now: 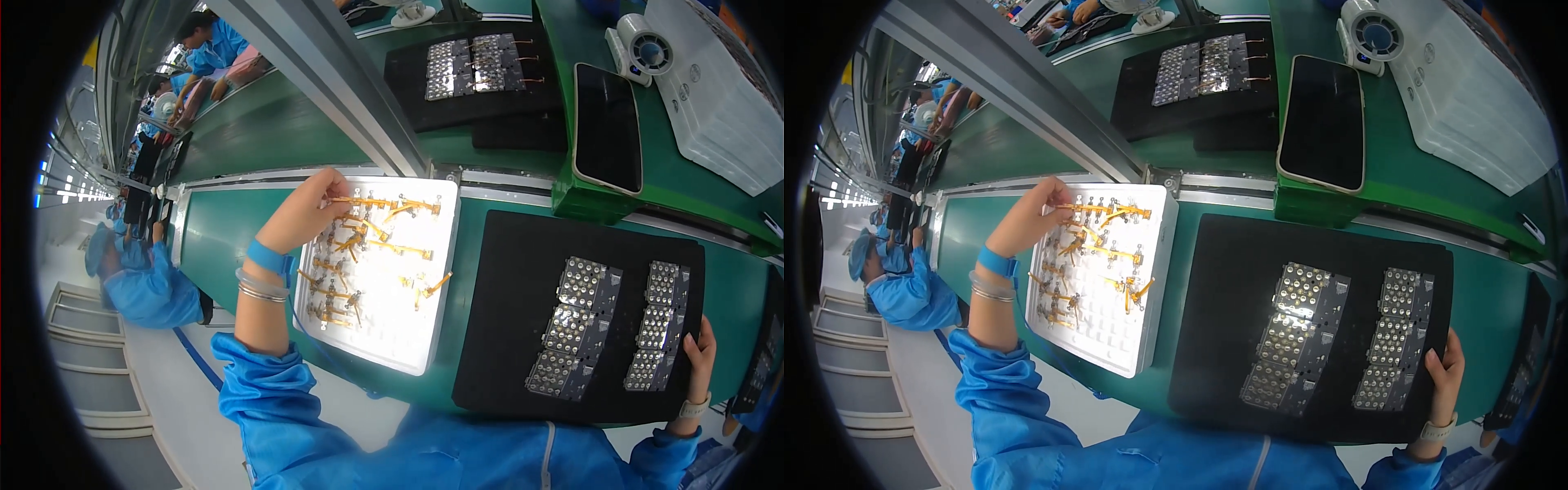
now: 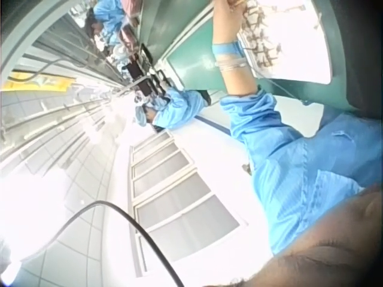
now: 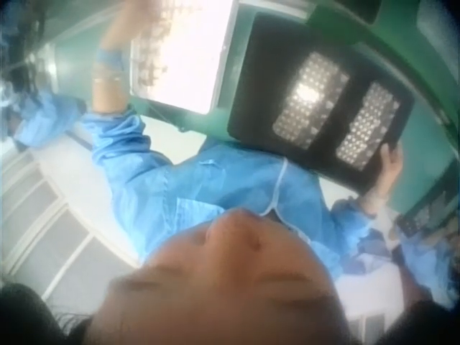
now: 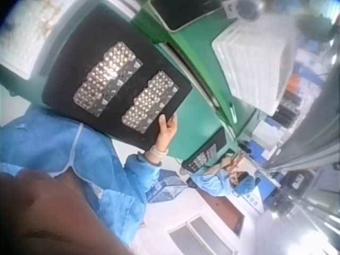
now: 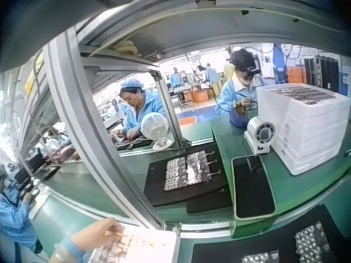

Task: The person attaches ribbon cable components to circuit board panels by hand on an assembly line.

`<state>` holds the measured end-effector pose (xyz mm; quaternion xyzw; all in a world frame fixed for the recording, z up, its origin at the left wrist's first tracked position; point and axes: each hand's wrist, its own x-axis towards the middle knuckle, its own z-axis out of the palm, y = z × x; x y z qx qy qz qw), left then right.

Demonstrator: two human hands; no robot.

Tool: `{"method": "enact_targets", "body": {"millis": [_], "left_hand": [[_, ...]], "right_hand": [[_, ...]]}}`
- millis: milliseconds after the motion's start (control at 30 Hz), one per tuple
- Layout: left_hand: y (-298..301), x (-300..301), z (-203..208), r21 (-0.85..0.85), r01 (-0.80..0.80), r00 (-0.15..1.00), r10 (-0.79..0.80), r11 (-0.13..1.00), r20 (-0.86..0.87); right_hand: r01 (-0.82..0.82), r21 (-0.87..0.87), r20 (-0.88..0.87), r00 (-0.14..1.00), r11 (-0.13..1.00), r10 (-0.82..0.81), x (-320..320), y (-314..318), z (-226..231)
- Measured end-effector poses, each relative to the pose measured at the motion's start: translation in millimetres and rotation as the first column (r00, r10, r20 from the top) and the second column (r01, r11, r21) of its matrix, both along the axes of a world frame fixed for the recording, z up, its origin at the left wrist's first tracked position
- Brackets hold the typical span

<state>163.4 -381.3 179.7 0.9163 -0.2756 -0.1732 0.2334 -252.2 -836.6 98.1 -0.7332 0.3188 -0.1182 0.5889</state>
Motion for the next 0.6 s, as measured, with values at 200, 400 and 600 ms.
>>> {"method": "enact_targets", "body": {"millis": [200,400,600], "left_hand": [[-14.2,-4.3,-4.0,-0.114,-0.099,0.994,0.093,0.989,-0.051],[-25.9,-3.1,-4.7,-0.089,-0.118,0.993,0.117,0.989,-0.024],[-26.9,-16.0,1.2,-0.215,-0.08,0.994,0.095,0.973,0.058]], "right_hand": [[-0.014,0.055,0.01,1.0,0.998,0.013,1.3,-0.9,-3.8],[0.013,0.066,0.02,1.0,0.998,-0.015,3.8,-0.6,-7.0],[0.022,0.123,-0.033,0.999,0.992,-0.019,3.9,-4.6,5.4]]}}
